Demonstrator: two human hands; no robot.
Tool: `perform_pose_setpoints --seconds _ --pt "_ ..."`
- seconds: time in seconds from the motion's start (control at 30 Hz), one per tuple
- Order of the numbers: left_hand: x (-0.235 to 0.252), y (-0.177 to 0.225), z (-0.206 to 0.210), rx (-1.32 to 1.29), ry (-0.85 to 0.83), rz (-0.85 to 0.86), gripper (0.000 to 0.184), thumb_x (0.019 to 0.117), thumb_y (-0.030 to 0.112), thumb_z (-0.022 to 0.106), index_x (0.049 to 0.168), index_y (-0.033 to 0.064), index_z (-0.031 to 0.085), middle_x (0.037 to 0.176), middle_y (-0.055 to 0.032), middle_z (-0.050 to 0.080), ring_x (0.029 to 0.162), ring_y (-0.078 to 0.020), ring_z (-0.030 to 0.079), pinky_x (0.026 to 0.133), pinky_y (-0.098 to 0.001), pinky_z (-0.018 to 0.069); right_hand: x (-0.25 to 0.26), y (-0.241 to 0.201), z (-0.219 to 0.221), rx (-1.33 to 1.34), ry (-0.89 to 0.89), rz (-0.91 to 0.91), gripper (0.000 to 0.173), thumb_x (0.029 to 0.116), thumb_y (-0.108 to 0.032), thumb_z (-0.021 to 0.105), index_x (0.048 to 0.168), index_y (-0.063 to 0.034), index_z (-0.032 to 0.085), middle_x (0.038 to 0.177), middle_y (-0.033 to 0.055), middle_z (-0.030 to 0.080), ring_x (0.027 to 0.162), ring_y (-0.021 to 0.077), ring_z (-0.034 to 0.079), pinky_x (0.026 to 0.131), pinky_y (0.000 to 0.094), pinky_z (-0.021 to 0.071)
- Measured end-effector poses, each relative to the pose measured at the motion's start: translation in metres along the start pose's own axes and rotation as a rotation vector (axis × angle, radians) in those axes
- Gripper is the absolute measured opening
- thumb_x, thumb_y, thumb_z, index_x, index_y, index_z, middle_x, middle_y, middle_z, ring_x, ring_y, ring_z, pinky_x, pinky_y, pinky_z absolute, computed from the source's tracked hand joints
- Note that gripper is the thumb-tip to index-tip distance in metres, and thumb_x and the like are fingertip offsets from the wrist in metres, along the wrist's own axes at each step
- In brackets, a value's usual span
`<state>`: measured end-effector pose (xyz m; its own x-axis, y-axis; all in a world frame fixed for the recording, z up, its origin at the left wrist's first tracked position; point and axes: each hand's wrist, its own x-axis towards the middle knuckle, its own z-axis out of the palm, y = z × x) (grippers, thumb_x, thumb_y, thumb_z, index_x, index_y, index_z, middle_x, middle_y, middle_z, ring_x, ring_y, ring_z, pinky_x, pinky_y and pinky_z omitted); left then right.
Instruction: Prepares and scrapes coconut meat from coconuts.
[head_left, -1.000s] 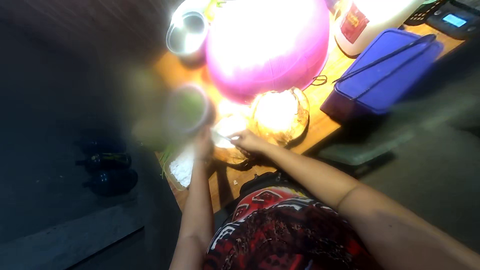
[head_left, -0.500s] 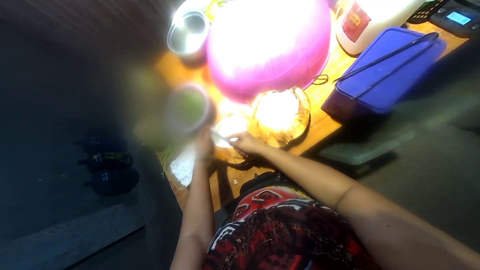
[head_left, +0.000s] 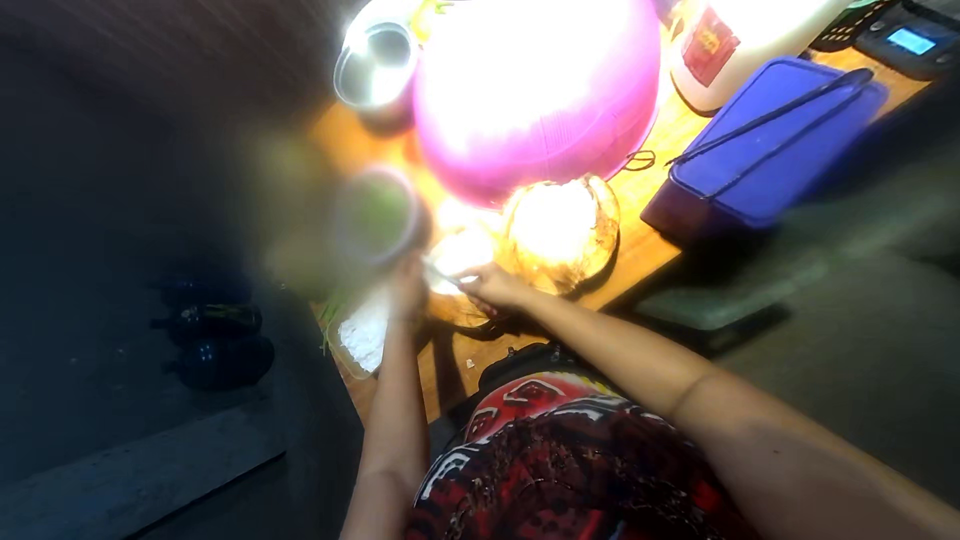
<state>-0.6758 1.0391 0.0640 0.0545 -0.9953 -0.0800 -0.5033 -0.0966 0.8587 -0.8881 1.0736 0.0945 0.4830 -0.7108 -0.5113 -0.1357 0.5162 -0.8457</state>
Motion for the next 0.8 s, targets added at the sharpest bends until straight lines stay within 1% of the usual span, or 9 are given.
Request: perform_pose_setpoints --seconds 0.03,0.1,0.2,0.23,0.37,0.53,0.7,0.77,0.8 --pt "-0.001 0.002 0.000 -0.001 -0.003 0.001 0.031 0.1090 0.016 0.046 0.125 -0.0021 0.066 0.116 -0.0128 0.070 0.099 -0.0093 0.065 0.092 -0.0305 0.0514 -0.002 0.001 0.001 -0.024 -0.005 -0.005 0.036 0.1100 -0.018 0.051 0.145 -0.0120 0.057 0.069 0.0053 0.056 0.048 0.0101 0.046 0.047 0.0256 0.0423" --pt "-0.002 0.003 0.001 0.004 0.007 -0.009 0.030 0.1090 0.016 0.047 0.124 -0.0007 0.066 0.111 -0.0106 0.071 0.091 -0.0074 0.064 0.085 -0.0284 0.0528 -0.006 0.006 0.001 -0.103 -0.023 -0.044 0.035 0.1094 -0.016 0.051 0.143 -0.0110 0.059 0.071 0.0068 0.057 0.050 0.0109 0.047 0.049 0.0272 0.0433" --pt "-0.002 0.004 0.001 0.010 0.017 -0.025 0.030 0.1090 0.017 0.046 0.124 0.0009 0.066 0.105 -0.0078 0.069 0.082 -0.0049 0.060 0.077 -0.0260 0.0506 -0.005 0.012 -0.014 -0.258 -0.056 -0.104 0.033 0.1084 -0.014 0.052 0.139 -0.0105 0.064 0.079 0.0105 0.063 0.060 0.0141 0.052 0.061 0.0328 0.0481" --pt "-0.001 0.005 0.002 0.010 0.017 -0.036 0.030 0.1090 0.017 0.047 0.125 0.0013 0.067 0.107 -0.0083 0.069 0.083 -0.0056 0.061 0.078 -0.0271 0.0510 -0.002 0.013 -0.018 -0.268 -0.048 -0.110 0.032 0.1084 -0.015 0.053 0.138 -0.0103 0.065 0.078 0.0105 0.063 0.059 0.0139 0.052 0.060 0.0327 0.0486" --pt "0.000 0.000 0.002 -0.011 0.016 -0.033 0.030 0.1092 0.018 0.047 0.126 0.0008 0.066 0.112 -0.0112 0.070 0.094 -0.0090 0.064 0.088 -0.0307 0.0526 -0.001 -0.001 -0.012 -0.063 0.046 -0.039 0.034 0.1096 -0.019 0.052 0.142 -0.0127 0.060 0.068 0.0055 0.054 0.047 0.0096 0.045 0.046 0.0253 0.0410" --pt "-0.001 0.002 0.001 -0.003 0.017 -0.037 0.030 0.1092 0.017 0.047 0.125 0.0013 0.067 0.109 -0.0096 0.070 0.090 -0.0071 0.063 0.084 -0.0285 0.0520 -0.004 -0.008 0.003 0.016 0.035 0.000 0.035 0.1101 -0.018 0.051 0.145 -0.0115 0.056 0.069 0.0048 0.053 0.048 0.0092 0.045 0.046 0.0246 0.0410" --pt "0.001 0.003 0.002 0.005 0.014 -0.040 0.031 0.1094 0.016 0.046 0.125 -0.0003 0.066 0.112 -0.0118 0.070 0.093 -0.0096 0.064 0.087 -0.0302 0.0515 0.003 0.019 0.009 0.000 -0.012 -0.035 0.035 0.1093 -0.018 0.052 0.143 -0.0111 0.057 0.068 0.0054 0.054 0.046 0.0100 0.046 0.044 0.0256 0.0423" --pt "0.000 0.002 0.004 0.006 0.022 -0.035 0.030 0.1091 0.017 0.047 0.123 0.0000 0.067 0.109 -0.0109 0.070 0.091 -0.0087 0.064 0.085 -0.0297 0.0520 0.007 0.029 0.005 -0.127 0.015 -0.126 0.033 0.1075 -0.016 0.054 0.139 -0.0099 0.062 0.073 0.0074 0.059 0.052 0.0119 0.050 0.050 0.0285 0.0457" --pt "0.000 0.002 0.003 0.013 0.019 -0.035 0.030 0.1092 0.017 0.047 0.124 0.0002 0.067 0.109 -0.0113 0.071 0.091 -0.0095 0.065 0.086 -0.0311 0.0528 0.009 0.031 -0.001 -0.243 0.022 -0.173 0.032 0.1064 -0.016 0.056 0.136 -0.0103 0.066 0.084 0.0117 0.067 0.064 0.0171 0.059 0.062 0.0358 0.0520"
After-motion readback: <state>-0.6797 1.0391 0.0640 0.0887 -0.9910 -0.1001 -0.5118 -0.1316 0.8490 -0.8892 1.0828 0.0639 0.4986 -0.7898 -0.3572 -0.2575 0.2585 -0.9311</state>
